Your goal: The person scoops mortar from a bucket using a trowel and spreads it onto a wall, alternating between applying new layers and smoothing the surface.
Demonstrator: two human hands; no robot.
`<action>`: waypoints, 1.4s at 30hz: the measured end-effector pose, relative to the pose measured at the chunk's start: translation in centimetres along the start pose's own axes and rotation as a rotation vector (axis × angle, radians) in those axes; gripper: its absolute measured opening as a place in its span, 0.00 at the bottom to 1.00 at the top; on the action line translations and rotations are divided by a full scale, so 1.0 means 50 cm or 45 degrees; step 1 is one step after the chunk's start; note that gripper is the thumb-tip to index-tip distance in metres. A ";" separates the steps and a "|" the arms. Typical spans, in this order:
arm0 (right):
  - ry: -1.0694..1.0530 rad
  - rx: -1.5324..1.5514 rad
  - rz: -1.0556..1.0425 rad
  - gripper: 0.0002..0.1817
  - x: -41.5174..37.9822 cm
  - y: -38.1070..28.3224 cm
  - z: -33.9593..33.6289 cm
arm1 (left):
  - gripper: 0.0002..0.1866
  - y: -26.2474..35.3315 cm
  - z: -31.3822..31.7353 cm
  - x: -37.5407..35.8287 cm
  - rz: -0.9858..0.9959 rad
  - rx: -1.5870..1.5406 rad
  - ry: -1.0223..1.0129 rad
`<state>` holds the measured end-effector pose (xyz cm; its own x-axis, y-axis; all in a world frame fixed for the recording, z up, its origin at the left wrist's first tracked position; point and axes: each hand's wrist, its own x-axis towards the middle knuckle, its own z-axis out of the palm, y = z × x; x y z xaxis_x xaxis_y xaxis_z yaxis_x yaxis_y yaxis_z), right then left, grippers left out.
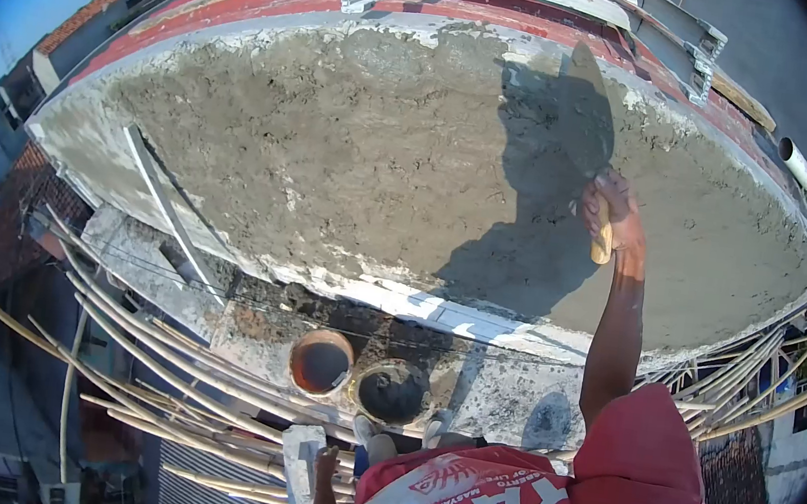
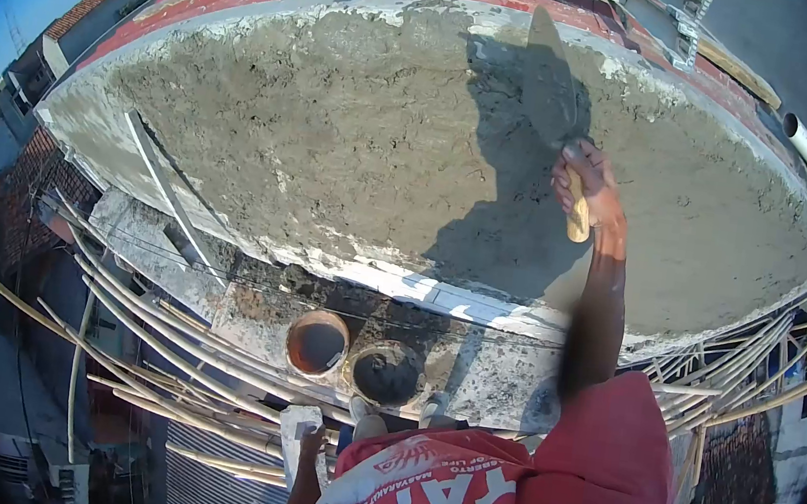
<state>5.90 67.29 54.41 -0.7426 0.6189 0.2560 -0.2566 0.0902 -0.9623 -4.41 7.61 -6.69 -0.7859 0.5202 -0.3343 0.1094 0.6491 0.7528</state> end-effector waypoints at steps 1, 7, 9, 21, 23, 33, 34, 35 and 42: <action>0.041 0.137 -0.094 0.08 -0.062 0.006 -0.045 | 0.23 0.006 0.011 0.002 0.006 -0.014 -0.005; 0.145 -0.365 0.527 0.06 -0.261 0.132 -0.006 | 0.20 -0.071 0.083 -0.211 -0.816 -0.262 -0.310; -0.093 -0.400 0.842 0.07 -0.284 0.273 0.045 | 0.31 -0.123 0.142 -0.251 -0.568 -0.167 -0.390; -0.898 -2.113 0.100 0.08 -0.721 1.612 0.194 | 0.52 0.252 0.218 -0.145 -1.303 0.521 -0.349; -0.829 -2.157 -0.138 0.06 -0.766 1.646 0.204 | 0.50 0.252 0.228 -0.151 -1.309 0.499 -0.230; -1.030 -1.273 0.912 0.16 -0.598 1.250 0.085 | 0.50 0.246 0.194 -0.111 -1.260 0.469 -0.302; -0.985 -1.396 0.855 0.15 -0.582 1.187 0.082 | 0.50 0.249 0.183 -0.103 -1.278 0.431 -0.346; -0.950 -1.365 0.824 0.14 -0.537 1.084 0.090 | 0.50 0.251 0.177 -0.082 -1.267 0.386 -0.385; -0.965 -1.437 0.751 0.20 -0.258 0.362 0.150 | 0.44 0.175 0.125 -0.016 -0.845 0.268 -0.503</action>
<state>6.20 55.10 34.38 -0.7955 0.2679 -0.5435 0.5310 0.7404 -0.4122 0.97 16.35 -3.38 -0.4578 0.1214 -0.8807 -0.1616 0.9628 0.2167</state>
